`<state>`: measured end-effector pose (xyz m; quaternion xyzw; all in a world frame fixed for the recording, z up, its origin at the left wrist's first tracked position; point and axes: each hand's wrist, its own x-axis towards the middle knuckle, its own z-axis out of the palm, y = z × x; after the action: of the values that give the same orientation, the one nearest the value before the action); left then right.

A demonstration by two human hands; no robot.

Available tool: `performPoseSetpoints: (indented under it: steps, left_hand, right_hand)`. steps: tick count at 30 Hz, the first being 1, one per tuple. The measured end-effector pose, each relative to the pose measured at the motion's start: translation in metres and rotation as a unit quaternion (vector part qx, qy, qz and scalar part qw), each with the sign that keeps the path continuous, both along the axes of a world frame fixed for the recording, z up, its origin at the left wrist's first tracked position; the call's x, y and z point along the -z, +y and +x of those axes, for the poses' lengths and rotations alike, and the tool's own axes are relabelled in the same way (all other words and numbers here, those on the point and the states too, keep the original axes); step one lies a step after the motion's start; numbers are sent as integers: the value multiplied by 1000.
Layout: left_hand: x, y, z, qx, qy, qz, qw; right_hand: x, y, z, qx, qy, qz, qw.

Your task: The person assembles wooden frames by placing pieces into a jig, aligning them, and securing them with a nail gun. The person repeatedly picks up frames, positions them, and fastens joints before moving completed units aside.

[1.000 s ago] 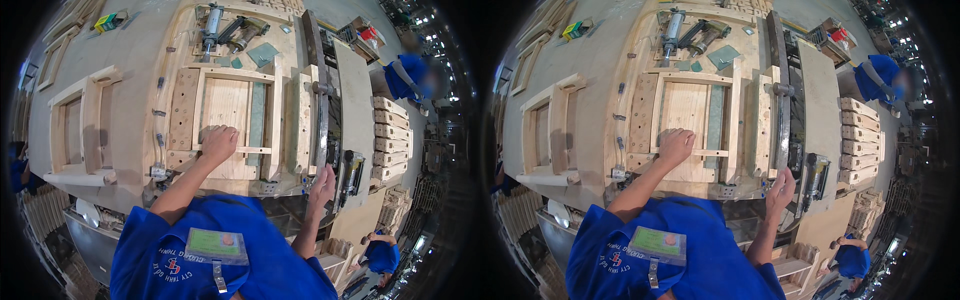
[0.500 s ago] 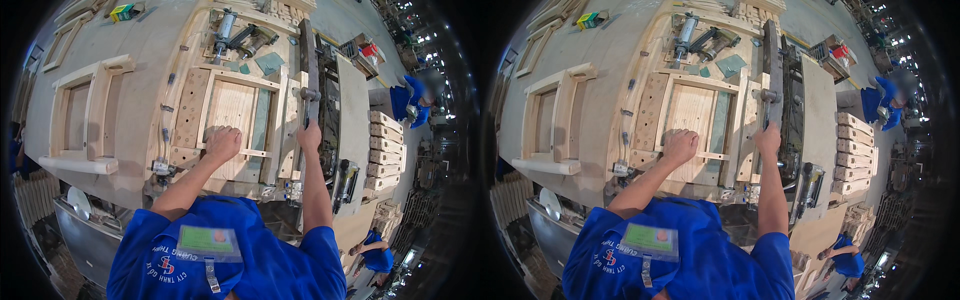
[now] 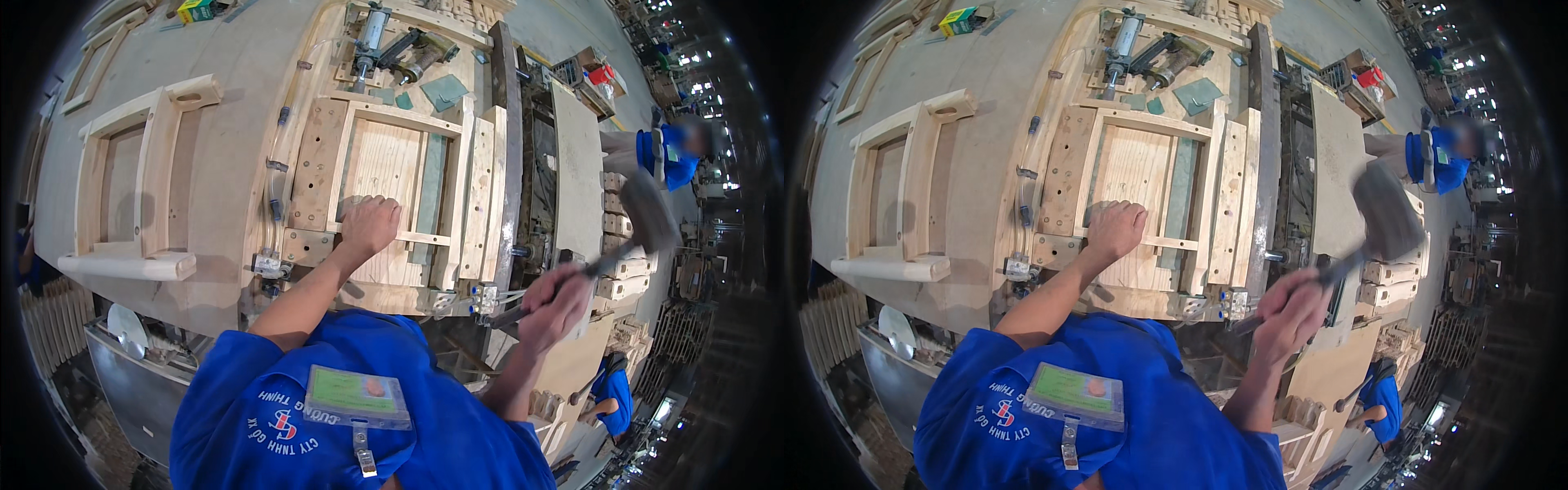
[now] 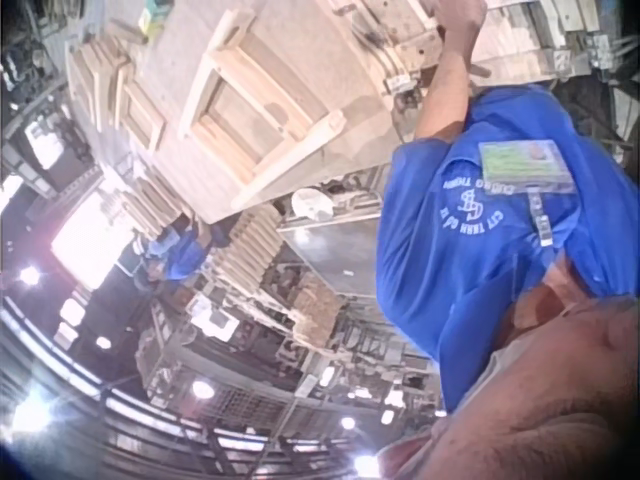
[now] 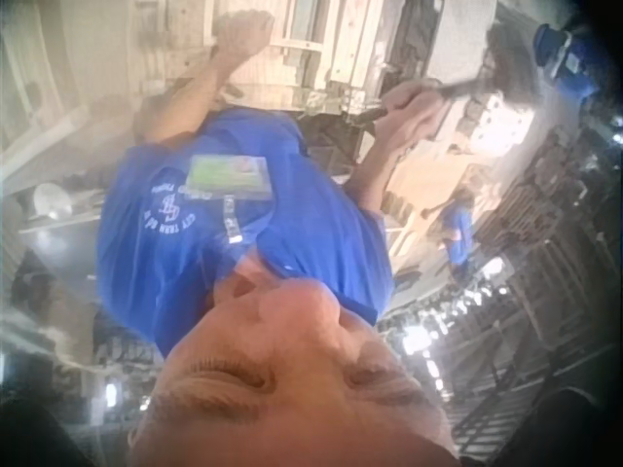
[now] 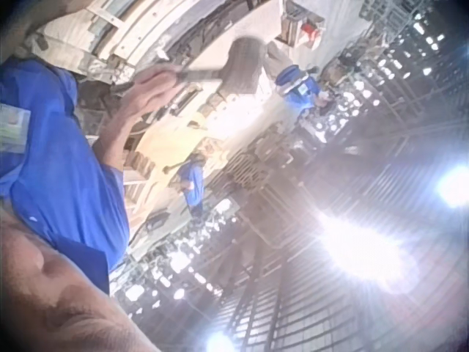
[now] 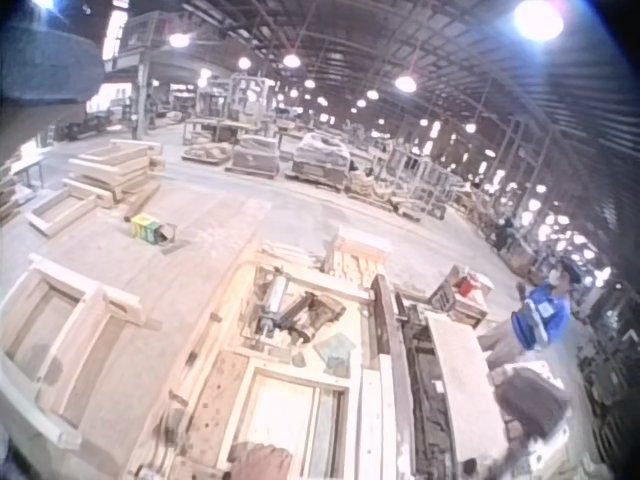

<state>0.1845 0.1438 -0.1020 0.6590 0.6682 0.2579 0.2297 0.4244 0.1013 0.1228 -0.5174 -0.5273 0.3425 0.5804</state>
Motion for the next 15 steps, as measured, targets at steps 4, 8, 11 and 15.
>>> performPoseSetpoints:
  steps: [4,8,11,15]
  left_hand:
    - [-5,-1,3,18,-7,4,1000]
    - [-11,0,8,25,14,-36,999]
    - [0,0,-2,17,19,-56,998]
    - [-10,0,-10,37,12,-47,998]
  right_hand:
    - [114,-75,6,50,-318,52,945]
    - [157,-79,1,-20,-351,-178,919]
    - [53,7,-23,-19,-20,-252,967]
    - [-71,77,-79,-50,69,41,996]
